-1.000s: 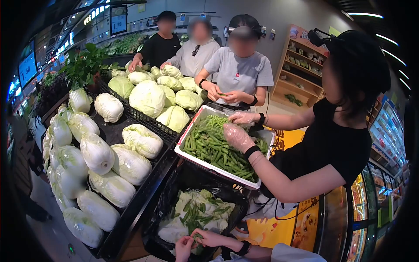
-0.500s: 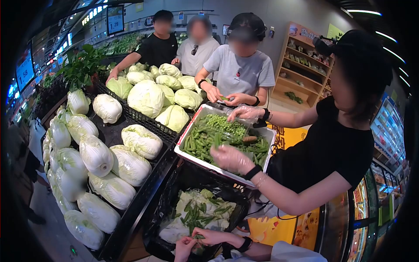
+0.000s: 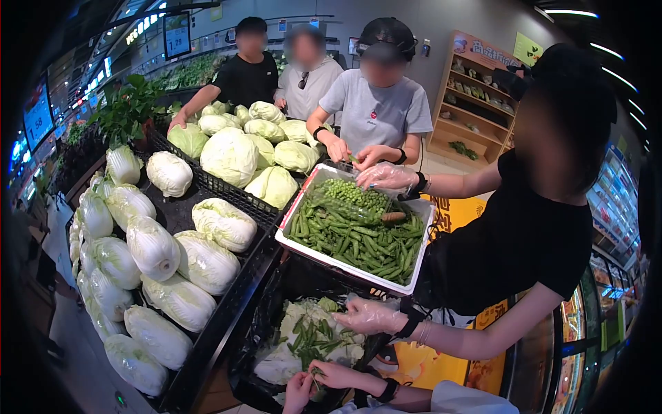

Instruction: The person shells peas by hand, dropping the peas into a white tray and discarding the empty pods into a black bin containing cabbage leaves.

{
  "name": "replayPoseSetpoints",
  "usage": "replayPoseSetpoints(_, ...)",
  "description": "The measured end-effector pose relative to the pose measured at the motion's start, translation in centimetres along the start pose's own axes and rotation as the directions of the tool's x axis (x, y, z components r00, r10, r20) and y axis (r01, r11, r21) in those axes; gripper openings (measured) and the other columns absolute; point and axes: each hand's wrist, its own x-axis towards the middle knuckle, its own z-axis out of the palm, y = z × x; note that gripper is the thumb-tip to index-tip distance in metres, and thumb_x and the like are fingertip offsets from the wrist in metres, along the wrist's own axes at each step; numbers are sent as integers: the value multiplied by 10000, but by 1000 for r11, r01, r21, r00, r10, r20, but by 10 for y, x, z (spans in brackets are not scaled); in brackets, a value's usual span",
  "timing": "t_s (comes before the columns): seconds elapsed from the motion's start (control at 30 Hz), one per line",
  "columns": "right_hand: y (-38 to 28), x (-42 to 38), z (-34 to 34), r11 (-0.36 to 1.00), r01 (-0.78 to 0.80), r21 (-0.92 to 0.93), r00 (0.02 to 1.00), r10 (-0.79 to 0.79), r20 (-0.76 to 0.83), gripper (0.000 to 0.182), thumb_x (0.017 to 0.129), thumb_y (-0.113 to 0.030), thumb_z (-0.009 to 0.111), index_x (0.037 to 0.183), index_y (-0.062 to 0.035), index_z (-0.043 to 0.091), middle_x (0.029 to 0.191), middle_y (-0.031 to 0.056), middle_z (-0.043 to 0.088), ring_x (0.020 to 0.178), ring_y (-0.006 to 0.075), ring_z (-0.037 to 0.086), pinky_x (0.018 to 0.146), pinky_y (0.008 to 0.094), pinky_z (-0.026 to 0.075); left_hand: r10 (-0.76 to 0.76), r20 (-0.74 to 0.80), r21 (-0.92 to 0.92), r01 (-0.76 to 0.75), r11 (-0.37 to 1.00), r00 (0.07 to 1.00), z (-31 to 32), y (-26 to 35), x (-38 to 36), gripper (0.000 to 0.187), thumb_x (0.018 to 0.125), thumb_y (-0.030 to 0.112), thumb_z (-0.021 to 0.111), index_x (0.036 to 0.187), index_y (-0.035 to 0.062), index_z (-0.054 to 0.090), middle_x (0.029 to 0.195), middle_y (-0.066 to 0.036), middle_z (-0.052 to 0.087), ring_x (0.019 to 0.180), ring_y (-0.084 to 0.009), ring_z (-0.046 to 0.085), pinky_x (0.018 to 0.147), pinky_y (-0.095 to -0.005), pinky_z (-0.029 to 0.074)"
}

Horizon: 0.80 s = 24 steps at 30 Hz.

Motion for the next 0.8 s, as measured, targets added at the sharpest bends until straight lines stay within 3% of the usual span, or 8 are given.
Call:
replayPoseSetpoints(0.17, 16, 6, 16, 1000, -22, -14, 984, 19, -177, 283, 830, -186, 532, 1044, -61, 394, 718, 177, 568, 655, 357, 578, 566, 400, 429, 118, -73, 33, -116, 993, 990, 2, -11, 2, 239, 898, 223, 476, 862, 2, 559, 632, 6, 495, 557, -65, 412, 478, -224, 343)
replayPoseSetpoints(0.3, -4, 4, 3, 997, -66, 34, 997, 67, -48, 290, 827, -187, 544, 1034, -62, 384, 724, 187, 564, 626, 344, 574, 547, 393, 417, 222, -146, 170, -196, 966, 964, 7, -10, -2, 225, 903, 218, 458, 902, 11, 545, 658, 9, 488, 561, -67, 408, 473, -216, 335)
replayPoseSetpoints(0.37, -24, 1, -8, 989, -145, -5, 986, 145, 86, 289, 830, -185, 547, 1031, -67, 376, 723, 184, 559, 591, 313, 568, 522, 378, 403, 194, -130, 138, -176, 975, 972, 6, -12, -1, 221, 901, 220, 465, 926, 14, 542, 658, 13, 484, 564, -68, 409, 479, -215, 341)
replayPoseSetpoints(0.43, -13, 4, -1, 993, -111, 25, 992, 110, 58, 289, 829, -185, 550, 1028, -67, 377, 704, 164, 562, 567, 277, 563, 509, 363, 399, 165, -113, 105, -154, 983, 980, 3, -24, 4, 221, 899, 222, 472, 951, 18, 539, 657, 17, 480, 568, -68, 411, 485, -214, 347)
replayPoseSetpoints(0.5, -12, 5, 2, 996, -76, 55, 997, 75, 30, 289, 828, -186, 552, 1026, -68, 378, 684, 145, 564, 544, 240, 558, 496, 347, 395, -9, -60, -165, -1, 986, 998, -2, -50, 11, 209, 896, 224, 487, 973, 37, 534, 654, 26, 478, 562, -60, 415, 480, -206, 349)
replayPoseSetpoints(0.6, -26, 1, -1, 992, -6, 130, 997, 16, -76, 257, 824, -171, 556, 997, -57, 405, 652, 101, 573, 521, 179, 556, 489, 314, 397, 53, -118, -127, -68, 990, 992, 0, -22, 4, 176, 893, 219, 502, 952, 55, 526, 644, 29, 477, 541, -46, 409, 459, -197, 338)
replayPoseSetpoints(0.67, -32, 0, -7, 964, -114, 240, 993, 113, 16, 211, 821, -152, 557, 958, -45, 437, 635, 76, 578, 503, 138, 544, 487, 292, 402, 49, -74, -91, -56, 994, 996, -7, -16, 2, 167, 892, 213, 506, 952, 59, 526, 644, 27, 482, 531, -45, 409, 449, -197, 334)
replayPoseSetpoints(0.8, -36, 0, -13, 964, -105, 244, 992, 87, 86, 189, 819, -144, 558, 934, -35, 454, 643, 75, 580, 503, 134, 543, 486, 283, 405, 93, 0, -30, -93, 995, 996, -16, -37, 8, 171, 885, 199, 520, 983, 58, 525, 652, 15, 504, 509, -51, 410, 431, -203, 330)
